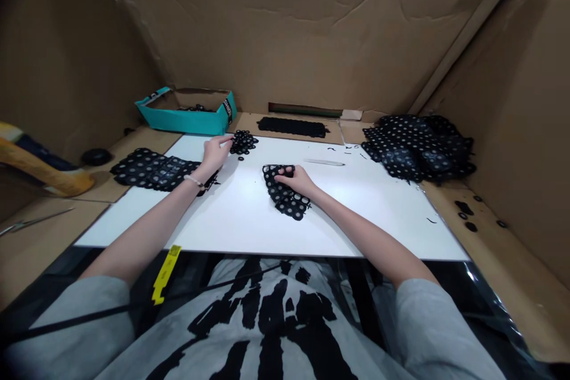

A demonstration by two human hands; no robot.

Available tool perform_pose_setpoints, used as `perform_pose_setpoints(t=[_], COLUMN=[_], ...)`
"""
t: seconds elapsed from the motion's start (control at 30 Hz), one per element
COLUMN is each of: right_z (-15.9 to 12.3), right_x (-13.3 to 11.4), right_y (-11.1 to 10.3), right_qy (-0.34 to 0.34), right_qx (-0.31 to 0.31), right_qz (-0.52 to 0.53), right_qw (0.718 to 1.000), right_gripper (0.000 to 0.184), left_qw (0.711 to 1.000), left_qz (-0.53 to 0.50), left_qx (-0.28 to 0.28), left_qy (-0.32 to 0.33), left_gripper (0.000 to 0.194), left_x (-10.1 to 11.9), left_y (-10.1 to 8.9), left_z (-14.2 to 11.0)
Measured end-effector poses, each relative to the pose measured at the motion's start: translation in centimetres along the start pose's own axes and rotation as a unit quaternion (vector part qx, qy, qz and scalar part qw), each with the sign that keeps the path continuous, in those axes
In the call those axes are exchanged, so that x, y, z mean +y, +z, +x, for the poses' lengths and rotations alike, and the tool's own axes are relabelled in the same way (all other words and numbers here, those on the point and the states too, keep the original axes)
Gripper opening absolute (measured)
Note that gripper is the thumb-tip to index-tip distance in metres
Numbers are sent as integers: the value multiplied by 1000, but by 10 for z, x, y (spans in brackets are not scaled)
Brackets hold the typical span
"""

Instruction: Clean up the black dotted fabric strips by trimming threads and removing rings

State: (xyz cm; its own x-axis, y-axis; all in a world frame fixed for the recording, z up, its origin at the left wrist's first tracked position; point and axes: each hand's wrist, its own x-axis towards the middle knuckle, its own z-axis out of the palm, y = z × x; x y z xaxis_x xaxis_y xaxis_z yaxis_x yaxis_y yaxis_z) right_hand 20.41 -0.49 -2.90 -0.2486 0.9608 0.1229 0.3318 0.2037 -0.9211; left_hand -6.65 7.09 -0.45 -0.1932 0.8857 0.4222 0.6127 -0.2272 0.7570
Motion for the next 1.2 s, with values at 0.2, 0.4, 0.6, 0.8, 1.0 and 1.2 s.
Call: perform_pose_setpoints(t=[0.2,0.4,0.6,0.8,1.0,1.2], right_z=[0,2,7,5,4,6], right_x=[-3,-3,3,2,4,6], right_y=[0,-4,-5,-2,-4,-4], right_qy=[-17,-67,-34,-23,-8,-14], right_qx=[-5,-56,-65,-41,-56,-58], right_qz=[13,3,-8,-7,-25,-22], right_qw=[1000,996,997,999,998,998], right_gripper=[30,34,31,28,30,28], left_qw=[944,927,954,993,993,971], left_qz=[7,-19,-108,-102,82,166], left_qx=[-255,-304,-273,-31,-83,-119], left_qy=[208,217,54,-46,19,126], left_gripper=[36,23,22,28,21,27], left_x=[39,59,46,4,-24,-7], left_y=[2,16,26,9,-3,-9], left_z=[-33,-66,-54,-4,10,0])
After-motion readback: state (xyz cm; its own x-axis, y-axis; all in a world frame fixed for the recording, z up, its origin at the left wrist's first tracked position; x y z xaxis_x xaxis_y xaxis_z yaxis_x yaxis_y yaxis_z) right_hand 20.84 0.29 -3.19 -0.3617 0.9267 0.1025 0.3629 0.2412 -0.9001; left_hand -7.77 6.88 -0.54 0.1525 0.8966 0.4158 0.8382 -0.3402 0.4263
